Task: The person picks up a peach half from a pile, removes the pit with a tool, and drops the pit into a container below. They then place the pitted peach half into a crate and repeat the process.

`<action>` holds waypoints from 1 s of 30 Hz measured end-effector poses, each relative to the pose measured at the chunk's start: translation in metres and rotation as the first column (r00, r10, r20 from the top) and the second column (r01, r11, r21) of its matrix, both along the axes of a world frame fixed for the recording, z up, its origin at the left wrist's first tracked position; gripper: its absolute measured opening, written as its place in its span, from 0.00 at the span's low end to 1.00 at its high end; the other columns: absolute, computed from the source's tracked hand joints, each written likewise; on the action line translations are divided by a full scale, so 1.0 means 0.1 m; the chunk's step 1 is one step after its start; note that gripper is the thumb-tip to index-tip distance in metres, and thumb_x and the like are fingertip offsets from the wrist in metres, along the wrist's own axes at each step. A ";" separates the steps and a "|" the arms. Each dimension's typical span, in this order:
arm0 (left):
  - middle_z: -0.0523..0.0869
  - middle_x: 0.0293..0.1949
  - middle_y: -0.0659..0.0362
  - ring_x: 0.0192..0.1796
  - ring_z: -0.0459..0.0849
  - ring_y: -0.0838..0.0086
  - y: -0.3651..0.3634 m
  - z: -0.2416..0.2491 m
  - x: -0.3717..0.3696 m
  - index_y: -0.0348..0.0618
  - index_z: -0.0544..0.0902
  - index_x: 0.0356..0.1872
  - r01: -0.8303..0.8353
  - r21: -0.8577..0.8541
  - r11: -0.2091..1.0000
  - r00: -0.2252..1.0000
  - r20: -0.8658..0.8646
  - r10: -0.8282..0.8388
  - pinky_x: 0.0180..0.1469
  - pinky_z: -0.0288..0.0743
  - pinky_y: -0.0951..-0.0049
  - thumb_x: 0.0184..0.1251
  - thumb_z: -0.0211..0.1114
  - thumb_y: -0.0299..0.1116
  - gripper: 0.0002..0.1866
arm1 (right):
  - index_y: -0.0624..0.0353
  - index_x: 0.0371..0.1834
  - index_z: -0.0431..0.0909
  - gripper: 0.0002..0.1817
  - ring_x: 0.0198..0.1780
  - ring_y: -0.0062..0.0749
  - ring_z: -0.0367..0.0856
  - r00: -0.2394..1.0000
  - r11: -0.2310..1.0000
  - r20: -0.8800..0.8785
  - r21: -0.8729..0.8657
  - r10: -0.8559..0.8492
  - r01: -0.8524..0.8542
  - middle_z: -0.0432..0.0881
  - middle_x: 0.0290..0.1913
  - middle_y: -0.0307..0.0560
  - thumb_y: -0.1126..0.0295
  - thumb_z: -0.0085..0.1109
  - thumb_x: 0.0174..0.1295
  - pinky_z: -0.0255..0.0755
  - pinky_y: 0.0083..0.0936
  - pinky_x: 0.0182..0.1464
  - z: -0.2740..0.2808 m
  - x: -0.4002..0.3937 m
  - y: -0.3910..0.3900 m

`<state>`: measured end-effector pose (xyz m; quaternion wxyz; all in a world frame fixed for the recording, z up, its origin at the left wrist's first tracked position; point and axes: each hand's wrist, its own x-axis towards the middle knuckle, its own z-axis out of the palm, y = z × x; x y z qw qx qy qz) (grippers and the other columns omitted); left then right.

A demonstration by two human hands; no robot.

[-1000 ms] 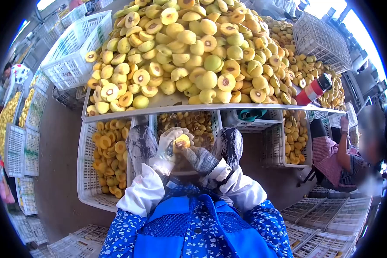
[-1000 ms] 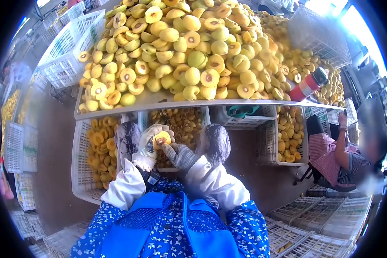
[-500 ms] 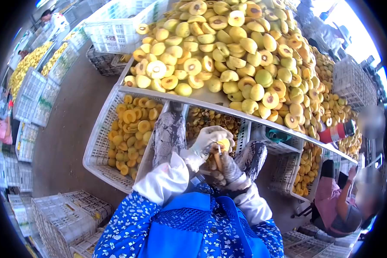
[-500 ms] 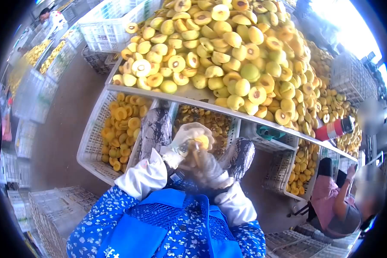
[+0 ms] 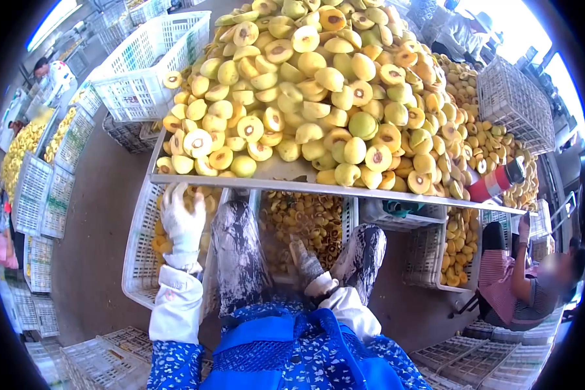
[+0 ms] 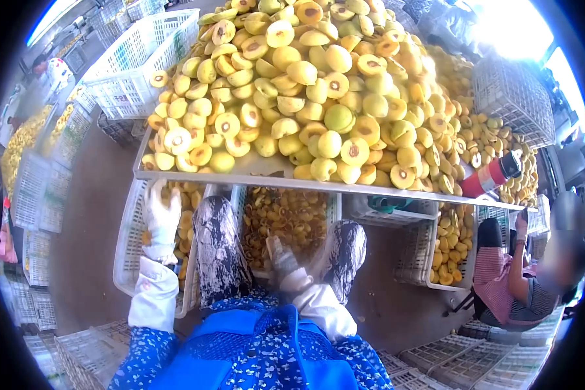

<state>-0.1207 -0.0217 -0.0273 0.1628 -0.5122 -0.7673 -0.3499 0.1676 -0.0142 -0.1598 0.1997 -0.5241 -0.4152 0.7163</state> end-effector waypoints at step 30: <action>0.83 0.39 0.45 0.34 0.84 0.56 0.56 0.16 1.19 0.36 0.75 0.47 0.241 0.456 0.857 -0.494 0.818 -0.296 0.30 0.81 0.67 0.69 0.49 0.46 0.21 | 0.58 0.39 0.71 0.09 0.25 0.59 0.75 0.892 0.476 0.423 0.824 -0.160 -0.306 0.75 0.21 0.60 0.64 0.50 0.67 0.65 0.46 0.23 1.71 0.12 0.16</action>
